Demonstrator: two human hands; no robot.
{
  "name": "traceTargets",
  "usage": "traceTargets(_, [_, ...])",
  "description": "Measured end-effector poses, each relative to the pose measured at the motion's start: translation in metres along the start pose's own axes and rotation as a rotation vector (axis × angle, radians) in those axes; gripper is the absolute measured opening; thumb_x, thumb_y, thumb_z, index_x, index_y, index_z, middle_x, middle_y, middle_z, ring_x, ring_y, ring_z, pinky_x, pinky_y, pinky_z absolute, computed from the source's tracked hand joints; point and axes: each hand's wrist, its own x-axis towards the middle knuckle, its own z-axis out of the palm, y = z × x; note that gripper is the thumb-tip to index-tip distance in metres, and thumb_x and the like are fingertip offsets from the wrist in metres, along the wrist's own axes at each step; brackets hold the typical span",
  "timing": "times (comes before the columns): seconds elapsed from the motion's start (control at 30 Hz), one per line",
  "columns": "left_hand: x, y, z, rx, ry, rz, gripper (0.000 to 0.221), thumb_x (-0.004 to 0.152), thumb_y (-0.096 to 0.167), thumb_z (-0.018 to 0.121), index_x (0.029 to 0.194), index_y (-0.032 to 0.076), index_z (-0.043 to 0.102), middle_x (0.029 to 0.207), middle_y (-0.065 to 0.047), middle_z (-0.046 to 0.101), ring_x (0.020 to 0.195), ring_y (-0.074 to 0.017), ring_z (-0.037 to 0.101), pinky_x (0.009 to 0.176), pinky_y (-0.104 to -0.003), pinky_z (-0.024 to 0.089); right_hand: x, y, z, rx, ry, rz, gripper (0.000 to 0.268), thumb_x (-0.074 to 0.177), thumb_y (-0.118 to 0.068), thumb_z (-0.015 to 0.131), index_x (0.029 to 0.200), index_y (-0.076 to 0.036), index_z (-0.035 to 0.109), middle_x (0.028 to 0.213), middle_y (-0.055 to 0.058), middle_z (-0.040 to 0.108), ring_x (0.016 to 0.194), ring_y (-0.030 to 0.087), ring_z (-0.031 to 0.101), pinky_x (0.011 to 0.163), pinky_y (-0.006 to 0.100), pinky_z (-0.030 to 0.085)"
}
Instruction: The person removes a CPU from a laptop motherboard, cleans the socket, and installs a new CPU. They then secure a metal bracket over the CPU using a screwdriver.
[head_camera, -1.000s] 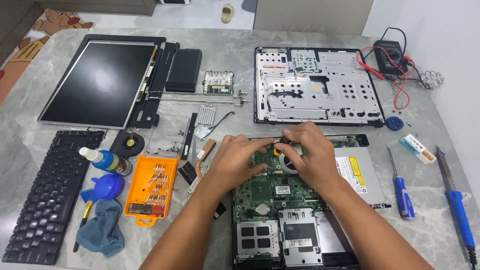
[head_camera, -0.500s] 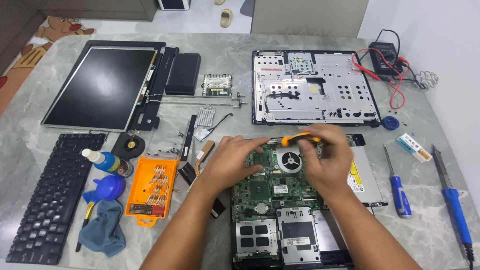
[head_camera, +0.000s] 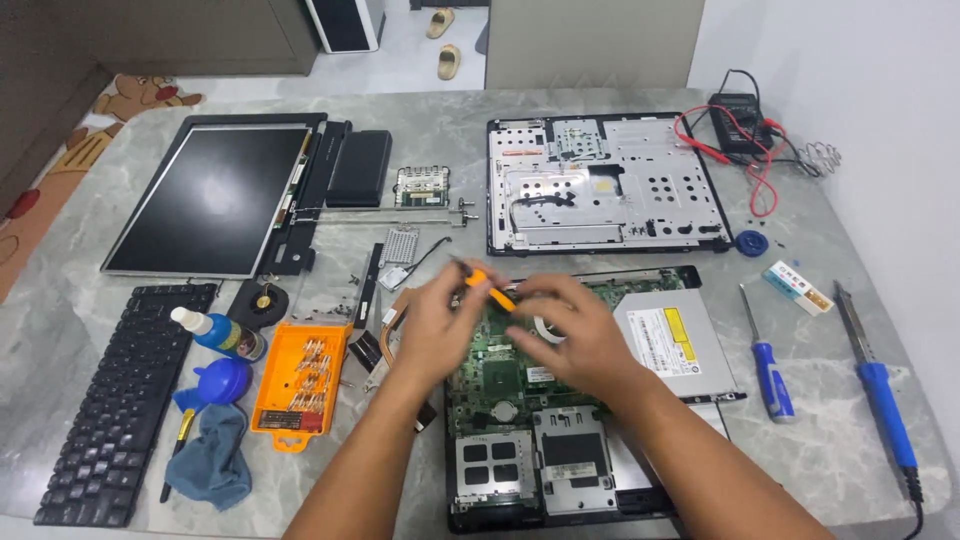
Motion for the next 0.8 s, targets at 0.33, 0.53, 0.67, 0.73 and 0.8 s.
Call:
traceTargets(0.33, [-0.081,0.035,-0.045,0.895,0.163,-0.196,0.031,0.087,0.043,0.057,0.103,0.020,0.071,0.096,0.001,0.072,0.088,-0.0200,0.064,0.080,-0.043,0.029,0.007,0.001,-0.037,-0.007,0.287,0.147,0.009,0.087,-0.006,0.064,0.096,-0.002,0.062,0.100,0.013,0.057,0.089,0.023,0.057,0.066,0.027,0.050])
traceTargets(0.53, [-0.162,-0.003,-0.048,0.859,0.349,-0.522,0.030,0.075,0.026,0.059,0.101,0.012,0.055,0.088,0.000,0.068,0.077,-0.0278,0.061,0.082,-0.043,0.037,0.010,-0.011,-0.038,0.021,0.251,0.098,0.003,0.086,0.000,0.064,0.089,-0.002,0.062,0.093,0.012,0.056,0.083,0.022,0.056,0.070,0.030,0.048])
traceTargets(0.67, [-0.172,-0.006,-0.043,0.977,0.315,-0.532,0.027,0.070,0.025,0.059,0.093,0.012,0.055,0.091,-0.002,0.062,0.083,-0.0290,0.058,0.078,-0.046,0.038,0.009,-0.011,-0.036,0.027,0.254,0.082,0.006,0.085,0.001,0.065,0.089,-0.001,0.063,0.094,0.013,0.056,0.084,0.023,0.057,0.070,0.030,0.050])
traceTargets(0.73, [-0.167,-0.005,-0.039,1.026,0.280,-0.571,0.030,0.070,0.025,0.060,0.098,0.015,0.055,0.100,0.001,0.057,0.090,-0.0214,0.057,0.074,-0.043,0.042,0.009,-0.012,-0.037,0.047,0.274,0.093,0.005,0.086,-0.001,0.064,0.091,-0.003,0.062,0.094,0.012,0.057,0.081,0.021,0.055,0.067,0.028,0.047])
traceTargets(0.8, [-0.160,-0.004,-0.038,1.047,0.303,-0.551,0.027,0.071,0.025,0.060,0.095,0.015,0.055,0.100,-0.002,0.056,0.090,-0.0237,0.056,0.073,-0.045,0.040,0.008,-0.007,-0.039,0.037,0.277,0.099,0.006,0.087,-0.001,0.063,0.093,-0.003,0.062,0.096,0.012,0.057,0.080,0.020,0.056,0.067,0.028,0.048])
